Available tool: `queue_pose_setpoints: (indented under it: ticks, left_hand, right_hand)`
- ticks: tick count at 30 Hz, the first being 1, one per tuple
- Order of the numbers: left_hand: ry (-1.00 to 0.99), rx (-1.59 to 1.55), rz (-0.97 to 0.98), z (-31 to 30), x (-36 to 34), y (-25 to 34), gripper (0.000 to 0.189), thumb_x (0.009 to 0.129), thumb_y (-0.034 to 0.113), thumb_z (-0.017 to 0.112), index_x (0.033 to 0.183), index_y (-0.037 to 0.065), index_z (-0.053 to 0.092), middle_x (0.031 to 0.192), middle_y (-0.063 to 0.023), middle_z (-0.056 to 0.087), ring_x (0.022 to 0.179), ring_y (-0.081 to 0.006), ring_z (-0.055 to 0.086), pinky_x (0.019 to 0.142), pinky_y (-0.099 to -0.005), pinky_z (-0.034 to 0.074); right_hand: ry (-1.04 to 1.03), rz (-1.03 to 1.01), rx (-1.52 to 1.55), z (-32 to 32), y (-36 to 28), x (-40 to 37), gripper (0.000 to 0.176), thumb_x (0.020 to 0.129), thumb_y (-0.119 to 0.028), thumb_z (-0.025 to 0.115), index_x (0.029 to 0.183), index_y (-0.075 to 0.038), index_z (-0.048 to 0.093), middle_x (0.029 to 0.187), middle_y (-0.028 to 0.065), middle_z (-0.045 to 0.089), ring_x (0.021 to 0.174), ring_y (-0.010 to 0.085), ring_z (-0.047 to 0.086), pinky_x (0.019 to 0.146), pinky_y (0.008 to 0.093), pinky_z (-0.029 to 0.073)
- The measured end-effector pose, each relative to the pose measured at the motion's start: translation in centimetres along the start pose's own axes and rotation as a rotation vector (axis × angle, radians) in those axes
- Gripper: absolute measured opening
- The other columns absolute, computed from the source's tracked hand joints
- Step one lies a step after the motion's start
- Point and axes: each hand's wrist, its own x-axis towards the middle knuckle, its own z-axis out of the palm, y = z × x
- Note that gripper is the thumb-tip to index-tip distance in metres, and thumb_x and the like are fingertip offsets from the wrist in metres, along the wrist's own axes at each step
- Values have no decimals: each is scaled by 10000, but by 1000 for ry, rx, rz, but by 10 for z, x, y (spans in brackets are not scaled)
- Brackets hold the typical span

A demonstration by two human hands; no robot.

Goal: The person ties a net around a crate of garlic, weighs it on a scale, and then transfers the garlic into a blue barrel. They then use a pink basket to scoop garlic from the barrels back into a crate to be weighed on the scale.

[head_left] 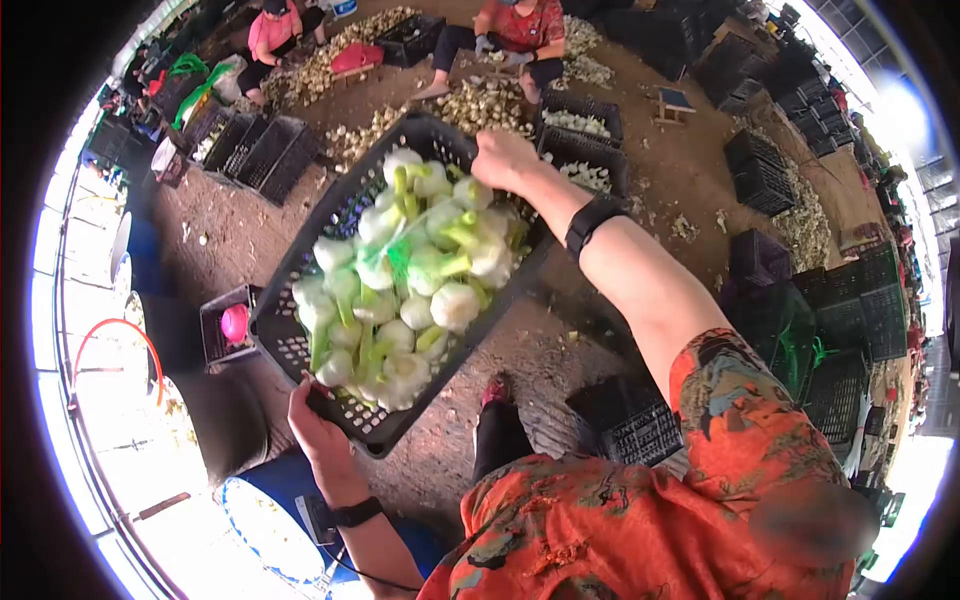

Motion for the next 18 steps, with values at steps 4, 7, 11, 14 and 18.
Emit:
queue_pose_setpoints:
  ticks: [4, 7, 11, 14, 18]
  left_hand:
    - [-13, 375, 75, 4, -7, -5, 287, 870, 119, 589, 1145, 46, 551, 942, -20, 567, 831, -125, 553, 729, -258, 450]
    - [15, 301, 4, 25, -38, -6, 397, 876, 153, 606, 1247, 77, 487, 1071, -55, 582, 946, -153, 597, 765, -313, 516]
    - [115, 90, -155, 2, -52, -38, 361, 873, 145, 581, 1224, 117, 503, 1030, -63, 591, 833, -203, 620, 694, -340, 535]
    - [113, 60, -97, 12, -57, -36, 352, 829, 66, 566, 1172, 129, 521, 957, -61, 585, 771, -200, 593, 664, -324, 518]
    - [121, 96, -89, -1, -50, -42, 464, 759, -3, 513, 1199, 141, 483, 948, -59, 537, 744, -190, 558, 640, -336, 512]
  right_hand:
    - [13, -130, 27, 9, 24, 13, 284, 789, -188, 569, 1004, -12, 632, 1028, 215, 645, 994, 360, 618, 845, 432, 490]
    - [6, -243, 37, 19, 44, 22, 328, 798, -251, 630, 1009, -1, 618, 1045, 217, 638, 999, 379, 607, 850, 434, 481]
    - [-77, -221, 97, -3, 66, -39, 386, 788, -284, 672, 1040, 1, 604, 1061, 235, 622, 1002, 375, 600, 848, 425, 477]
    - [-84, -232, 187, 4, 78, -54, 350, 785, -194, 623, 1072, 6, 596, 1040, 254, 620, 985, 366, 606, 833, 423, 481]
    - [-155, -94, 143, -18, 62, -63, 388, 742, -53, 490, 1113, 24, 571, 1027, 259, 624, 980, 374, 608, 857, 414, 479]
